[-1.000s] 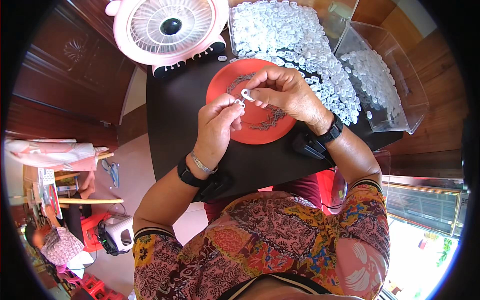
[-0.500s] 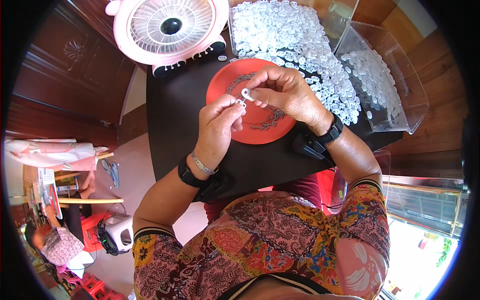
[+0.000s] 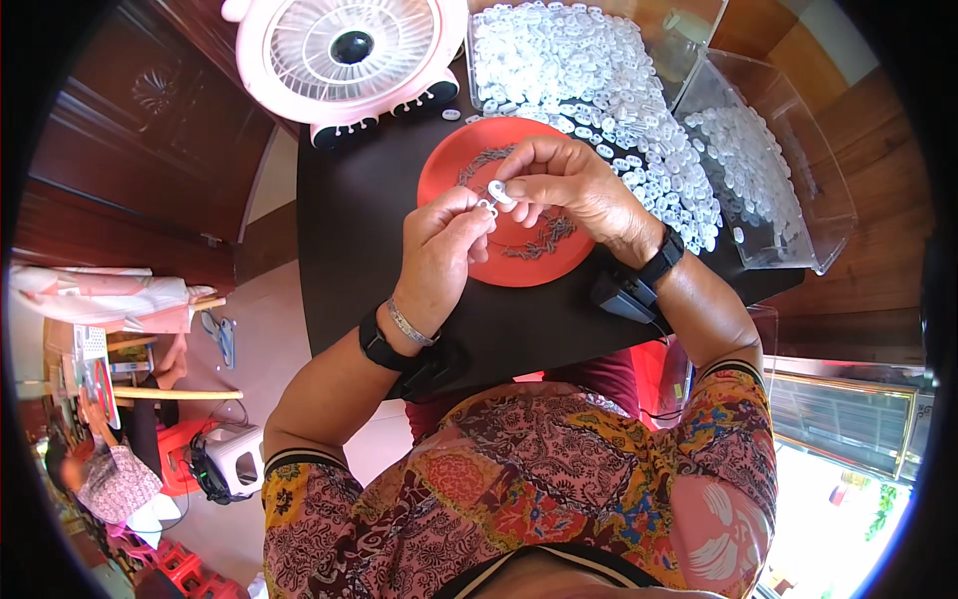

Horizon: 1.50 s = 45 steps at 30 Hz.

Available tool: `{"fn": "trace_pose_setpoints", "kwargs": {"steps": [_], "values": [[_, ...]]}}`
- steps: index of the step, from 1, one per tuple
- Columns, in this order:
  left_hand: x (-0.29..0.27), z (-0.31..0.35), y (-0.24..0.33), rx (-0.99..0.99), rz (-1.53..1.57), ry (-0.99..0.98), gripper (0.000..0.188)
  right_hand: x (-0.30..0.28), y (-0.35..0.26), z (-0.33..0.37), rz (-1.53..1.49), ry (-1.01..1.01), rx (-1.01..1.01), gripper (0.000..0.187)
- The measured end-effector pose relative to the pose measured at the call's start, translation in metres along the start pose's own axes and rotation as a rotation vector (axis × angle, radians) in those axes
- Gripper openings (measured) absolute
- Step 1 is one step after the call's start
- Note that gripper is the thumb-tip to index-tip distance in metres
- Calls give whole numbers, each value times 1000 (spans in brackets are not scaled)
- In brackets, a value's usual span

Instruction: The recorder is manually assembling small white plastic components by inserting metal pins into them.

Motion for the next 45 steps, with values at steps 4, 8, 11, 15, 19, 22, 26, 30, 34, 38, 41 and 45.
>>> {"fn": "trace_pose_setpoints", "kwargs": {"steps": [4, 8, 11, 15, 19, 22, 26, 30, 34, 38, 41, 45], "values": [[0, 0, 3, 17, 11, 10, 19, -2, 2, 0, -49, 13, 28, 16], [-1, 0, 2, 10, 10, 0, 19, -1, 2, -1, -35, 7, 19, 15], [-1, 1, 4, 6, 7, 8, 19, 1, 0, 0, -22, -5, 2, 15], [-2, 0, 1, -14, -17, 12, 20, 3, -5, 2, 20, -3, -41, 14], [-3, -1, 0, -24, 3, 26, 21, 2, -9, 5, 83, 30, -102, 12], [-3, -1, 0, -20, 4, 19, 21, 4, -13, 8, 149, 47, -162, 12], [-4, -1, -1, -23, -8, 26, 21, 6, -16, 10, 193, 82, -210, 12], [-3, -1, -1, -33, -1, 38, 20, 6, -16, 10, 200, 79, -191, 13], [-4, 0, 1, -18, 2, 37, 20, 3, -10, 6, 147, 75, -123, 13], [-3, 0, 0, -24, 4, 33, 20, 4, -11, 7, 153, 73, -153, 13], [-3, 0, 0, -31, 0, 30, 21, 6, -13, 9, 159, 62, -168, 12], [-3, 0, -2, -30, 1, 18, 21, 13, -18, 12, 186, 28, -220, 12]]}}
Point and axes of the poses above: each hand's wrist, its own z-axis away from the middle knuckle, its own x-axis out of the palm, y = z × x, the point moved 7 cm from there along -z, towards the middle knuckle, and after that the axes turned 5 degrees about y, right-handed, at the moved point
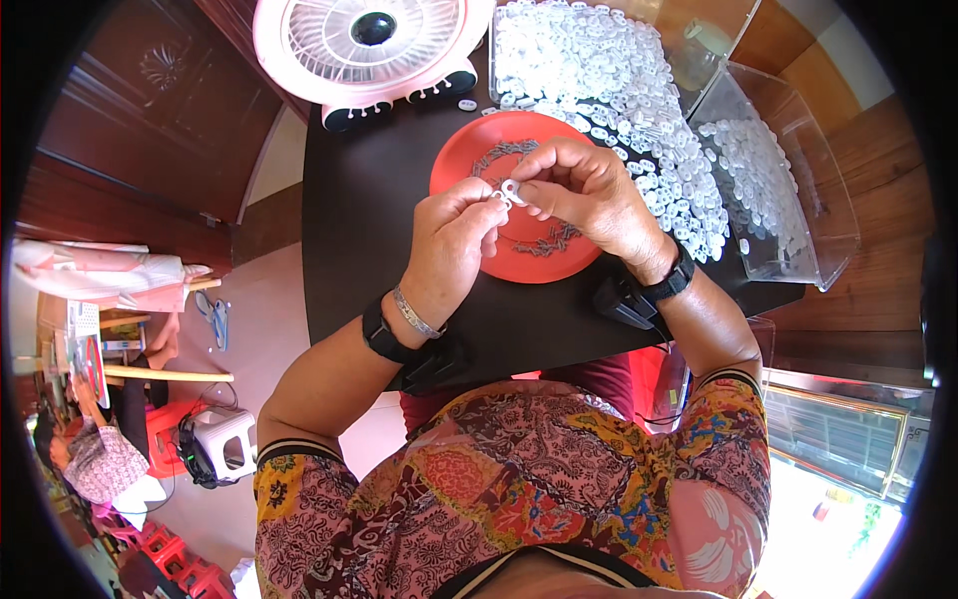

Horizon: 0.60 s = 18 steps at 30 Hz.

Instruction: The recorder is manually assembling small white plastic components by inserting metal pins into them.

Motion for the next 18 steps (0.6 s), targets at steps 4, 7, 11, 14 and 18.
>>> {"fn": "trace_pose_setpoints", "kwargs": {"steps": [4, 7, 11, 14, 18], "values": [[0, 0, 0, 20, 1, 1, 21, 2, 3, 0, 25, 41, -34, 11], [0, 0, 1, 32, 8, 8, 21, 3, 5, 1, 0, 11, -32, 10], [0, 0, -2, 19, 56, -1, 21, 5, 2, 1, 44, 22, -119, 10], [-2, 0, -4, 11, 76, -1, 22, 11, -3, -1, 32, 14, -175, 12], [2, 0, -6, 22, 173, 1, 23, 14, -11, 5, 86, 7, -293, 19]]}}
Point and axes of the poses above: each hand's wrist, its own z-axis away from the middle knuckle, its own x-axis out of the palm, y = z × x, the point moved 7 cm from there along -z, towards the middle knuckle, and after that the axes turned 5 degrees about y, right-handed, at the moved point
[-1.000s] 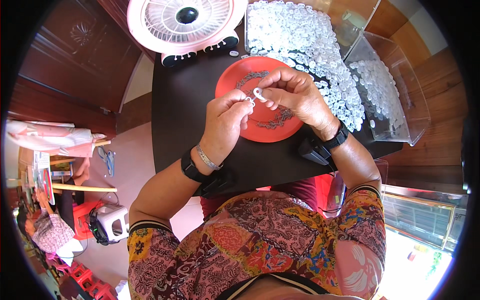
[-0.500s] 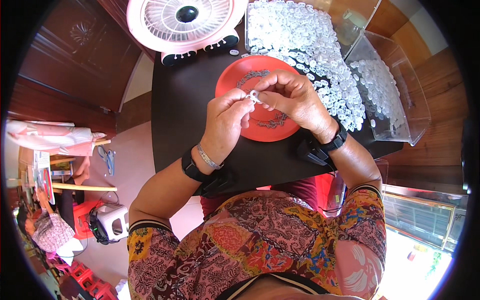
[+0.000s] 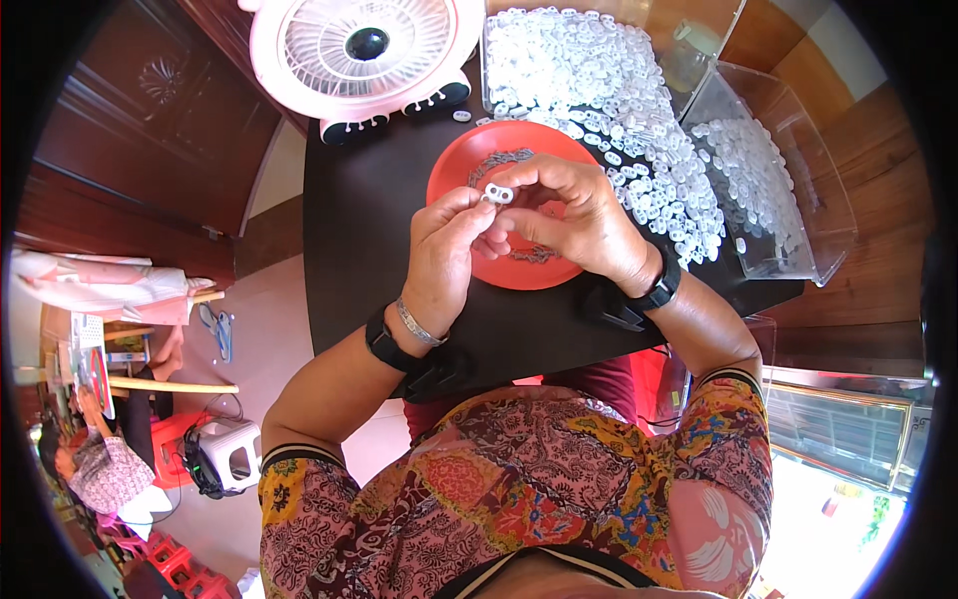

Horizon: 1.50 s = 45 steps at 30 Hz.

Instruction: The recorder is manually assembling small white plastic components by inserting metal pins into them.

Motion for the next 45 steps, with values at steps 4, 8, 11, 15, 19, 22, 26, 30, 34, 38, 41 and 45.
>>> {"fn": "trace_pose_setpoints", "kwargs": {"steps": [4, 8, 11, 15, 19, 22, 26, 30, 34, 38, 41, 45], "values": [[1, -1, -3, -46, 37, -5, 24, -3, -2, 0, 335, 62, -146, 27], [2, -2, -1, -26, 74, -49, 27, -2, -7, 0, 422, 67, -184, 29], [2, -5, 0, -14, 69, -72, 28, -1, -12, 0, 454, 68, -264, 30], [-2, -5, -3, -12, 0, -65, 29, 2, -14, 0, 424, 44, -244, 31], [0, -5, -5, 3, -7, -29, 29, 3, -19, 0, 523, 52, -279, 37], [5, -1, -4, 0, -16, -60, 30, 6, -17, 2, 646, 6, -297, 40], [7, 0, -2, -19, 53, -74, 33, 7, -16, 4, 656, 11, -321, 40], [8, 1, -2, -7, 43, -78, 34, 6, -16, 4, 640, 9, -346, 37], [7, 1, -1, -3, 24, -81, 34, 8, -17, 4, 631, 1, -376, 36], [6, 1, 2, 10, 16, -68, 32, 8, -17, 4, 608, -11, -328, 35], [6, 1, 6, 48, -19, -70, 31, 3, -12, 5, 528, 43, -205, 33], [6, 5, 13, 150, -70, -46, 30, 1, -5, 5, 340, -8, -84, 33]]}}
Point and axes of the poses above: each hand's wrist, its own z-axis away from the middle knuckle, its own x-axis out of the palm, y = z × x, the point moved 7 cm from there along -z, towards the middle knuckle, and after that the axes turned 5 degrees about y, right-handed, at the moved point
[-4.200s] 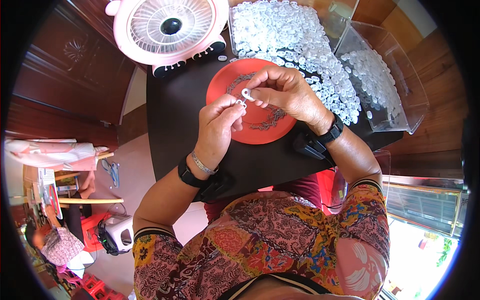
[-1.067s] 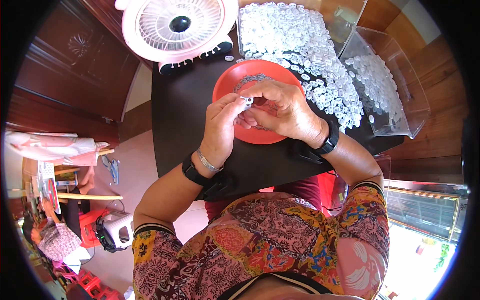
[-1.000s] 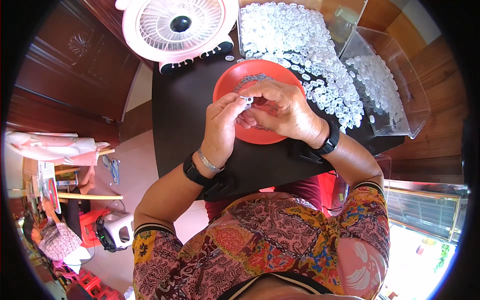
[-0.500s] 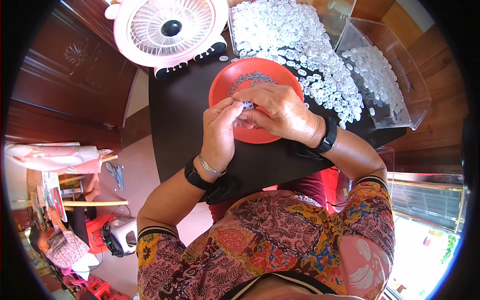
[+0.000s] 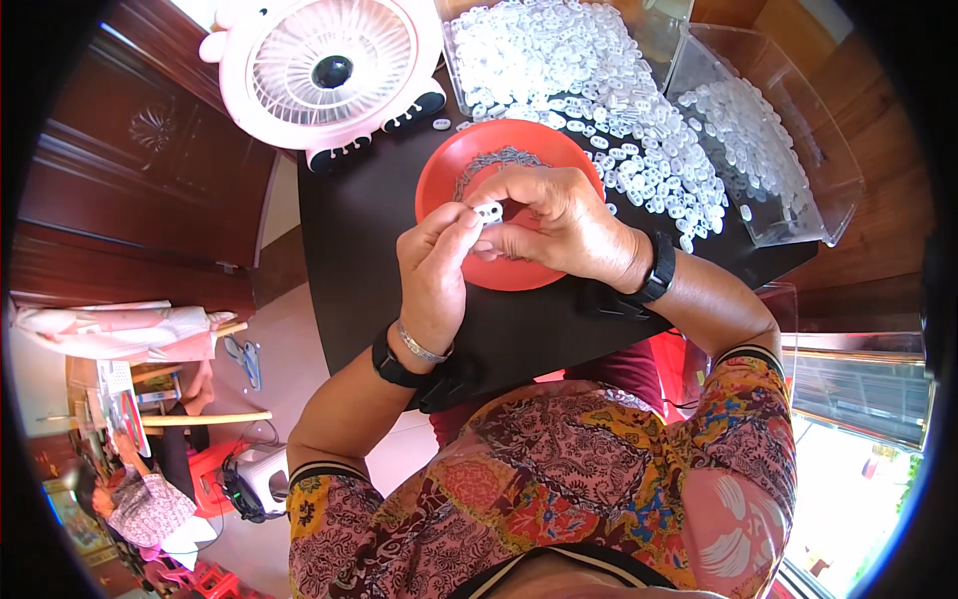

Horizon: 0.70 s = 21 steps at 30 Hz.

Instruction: The recorder is manually assembling small white plastic components by inserting metal pins into them.

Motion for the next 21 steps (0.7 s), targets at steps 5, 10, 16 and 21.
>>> {"fn": "trace_pose_setpoints", "kwargs": {"steps": [5, 10, 16, 21], "values": [[1, 2, 7, 68, -52, 3, 29, -3, -2, -3, -83, 9, -78, 32], [4, 3, 9, 57, -40, 22, 29, -6, -2, 0, -57, 38, -90, 34], [-1, 0, 8, 79, 79, 7, 24, -5, -6, -4, 2, 84, -206, 36], [2, -2, 3, -30, -51, -2, 21, -6, -3, -2, 34, 85, -199, 36]]}}
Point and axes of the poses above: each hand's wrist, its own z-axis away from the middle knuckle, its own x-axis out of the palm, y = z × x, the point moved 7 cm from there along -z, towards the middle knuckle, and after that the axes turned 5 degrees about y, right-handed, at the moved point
